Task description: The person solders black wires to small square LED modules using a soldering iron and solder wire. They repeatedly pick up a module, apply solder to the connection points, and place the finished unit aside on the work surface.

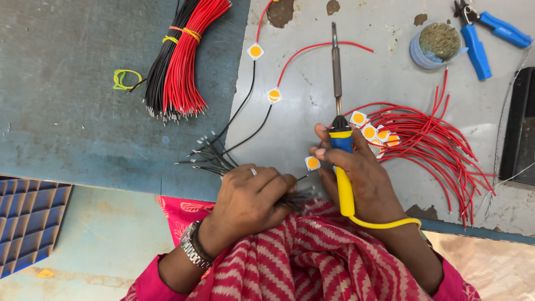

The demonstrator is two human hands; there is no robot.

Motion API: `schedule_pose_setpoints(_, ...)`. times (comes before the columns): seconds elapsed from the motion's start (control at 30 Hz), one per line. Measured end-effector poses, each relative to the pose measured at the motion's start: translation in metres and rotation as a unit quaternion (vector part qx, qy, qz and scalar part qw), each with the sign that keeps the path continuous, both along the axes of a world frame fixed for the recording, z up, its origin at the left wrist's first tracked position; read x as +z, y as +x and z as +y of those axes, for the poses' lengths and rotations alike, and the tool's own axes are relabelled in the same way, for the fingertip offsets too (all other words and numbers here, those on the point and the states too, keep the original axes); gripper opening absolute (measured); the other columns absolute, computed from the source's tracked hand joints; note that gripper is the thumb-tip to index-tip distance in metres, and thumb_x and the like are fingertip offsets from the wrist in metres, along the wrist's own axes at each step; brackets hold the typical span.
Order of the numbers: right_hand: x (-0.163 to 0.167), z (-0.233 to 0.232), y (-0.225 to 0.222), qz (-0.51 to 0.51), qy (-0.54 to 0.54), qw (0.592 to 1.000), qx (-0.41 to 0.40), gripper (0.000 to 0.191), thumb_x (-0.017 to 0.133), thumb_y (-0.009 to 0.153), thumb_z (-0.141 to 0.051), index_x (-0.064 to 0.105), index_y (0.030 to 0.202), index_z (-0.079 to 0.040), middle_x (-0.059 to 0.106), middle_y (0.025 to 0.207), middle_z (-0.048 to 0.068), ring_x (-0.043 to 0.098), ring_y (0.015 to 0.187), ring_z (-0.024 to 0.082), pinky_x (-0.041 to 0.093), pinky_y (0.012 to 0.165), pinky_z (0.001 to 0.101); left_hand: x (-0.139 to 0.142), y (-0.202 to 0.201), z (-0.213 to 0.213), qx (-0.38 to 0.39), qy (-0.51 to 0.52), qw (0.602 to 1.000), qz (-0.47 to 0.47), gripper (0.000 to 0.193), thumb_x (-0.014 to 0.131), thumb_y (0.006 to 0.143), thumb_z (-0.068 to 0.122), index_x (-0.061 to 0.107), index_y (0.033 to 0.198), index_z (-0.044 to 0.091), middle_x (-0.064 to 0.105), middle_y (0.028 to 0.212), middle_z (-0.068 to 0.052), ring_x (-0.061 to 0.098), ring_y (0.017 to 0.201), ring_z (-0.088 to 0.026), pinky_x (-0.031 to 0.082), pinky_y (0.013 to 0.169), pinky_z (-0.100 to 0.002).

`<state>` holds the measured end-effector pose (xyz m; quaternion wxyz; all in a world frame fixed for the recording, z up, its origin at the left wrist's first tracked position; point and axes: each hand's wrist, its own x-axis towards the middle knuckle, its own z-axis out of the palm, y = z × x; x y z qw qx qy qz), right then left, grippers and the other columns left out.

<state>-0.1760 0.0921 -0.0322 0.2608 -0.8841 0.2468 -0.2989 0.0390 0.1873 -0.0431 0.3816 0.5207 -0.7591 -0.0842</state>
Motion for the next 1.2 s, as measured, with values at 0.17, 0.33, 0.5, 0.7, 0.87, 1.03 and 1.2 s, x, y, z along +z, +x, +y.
schedule_pose_setpoints(0.17,-0.003,0.005,0.002,-0.016,0.018,0.999,-0.036,0.055,0.083,0.083,0.003,0.049,0.124,-0.011,0.07,0.13,0.014,0.068,0.121,0.036,0.052,0.104,0.0421,-0.002,0.0,0.0,-0.034,0.02,0.999,-0.015,0.029,0.078,0.071,0.01,0.062,0.095,0.009,0.071,0.126,-0.008,0.065,0.065,-0.021,0.053,0.062,-0.036)
schedule_pose_setpoints(0.33,-0.005,0.009,0.004,-0.011,0.002,0.999,-0.046,0.053,0.084,0.085,0.0,0.05,0.123,-0.013,0.068,0.133,0.013,0.068,0.122,0.036,0.052,0.106,0.0443,-0.006,-0.001,-0.002,-0.048,0.052,0.997,-0.039,0.03,0.08,0.068,0.014,0.06,0.09,0.01,0.07,0.129,-0.005,0.059,0.057,-0.024,0.051,0.058,-0.038)
schedule_pose_setpoints(0.5,-0.006,0.012,0.002,0.011,0.0,0.999,-0.054,0.052,0.084,0.085,-0.003,0.05,0.123,-0.014,0.066,0.138,0.013,0.067,0.121,0.036,0.049,0.108,0.0458,-0.006,0.0,-0.001,-0.047,0.046,0.997,-0.04,0.031,0.08,0.069,0.014,0.061,0.094,0.009,0.068,0.135,-0.006,0.057,0.054,-0.022,0.049,0.055,-0.036)
schedule_pose_setpoints(0.7,-0.005,0.013,0.003,0.022,-0.006,0.998,-0.053,0.053,0.084,0.085,-0.003,0.049,0.124,-0.014,0.066,0.139,0.013,0.068,0.119,0.032,0.047,0.109,0.0457,-0.004,-0.002,-0.002,-0.057,0.068,0.993,-0.073,0.032,0.079,0.071,0.015,0.056,0.092,0.007,0.066,0.138,-0.007,0.059,0.056,-0.022,0.051,0.057,-0.037)
schedule_pose_setpoints(0.87,-0.007,0.017,-0.003,-0.004,0.073,0.996,-0.059,0.045,0.078,0.089,-0.001,0.05,0.123,-0.011,0.065,0.139,0.02,0.075,0.109,0.026,0.059,0.095,0.0353,-0.001,-0.003,-0.004,-0.06,0.098,0.991,-0.069,0.039,0.081,0.07,0.021,0.055,0.096,0.005,0.066,0.135,-0.007,0.062,0.059,-0.023,0.051,0.059,-0.039)
schedule_pose_setpoints(1.03,-0.01,0.024,-0.043,-0.121,0.137,0.977,-0.107,0.032,0.056,0.115,-0.017,0.047,0.145,-0.013,0.068,0.132,0.021,0.077,0.101,0.024,0.062,0.089,0.0343,0.003,-0.005,-0.004,-0.057,0.113,0.99,-0.055,0.041,0.082,0.071,0.023,0.055,0.097,0.005,0.067,0.134,-0.006,0.062,0.06,-0.024,0.051,0.059,-0.039)
schedule_pose_setpoints(1.2,-0.009,0.024,-0.106,-0.281,0.238,0.919,-0.141,0.03,0.057,0.113,-0.019,0.048,0.14,-0.011,0.067,0.121,0.021,0.071,0.093,0.023,0.058,0.083,0.0335,-0.001,-0.006,-0.004,-0.053,0.094,0.993,-0.052,0.039,0.081,0.073,0.022,0.055,0.096,0.005,0.068,0.132,-0.006,0.064,0.063,-0.024,0.051,0.061,-0.039)
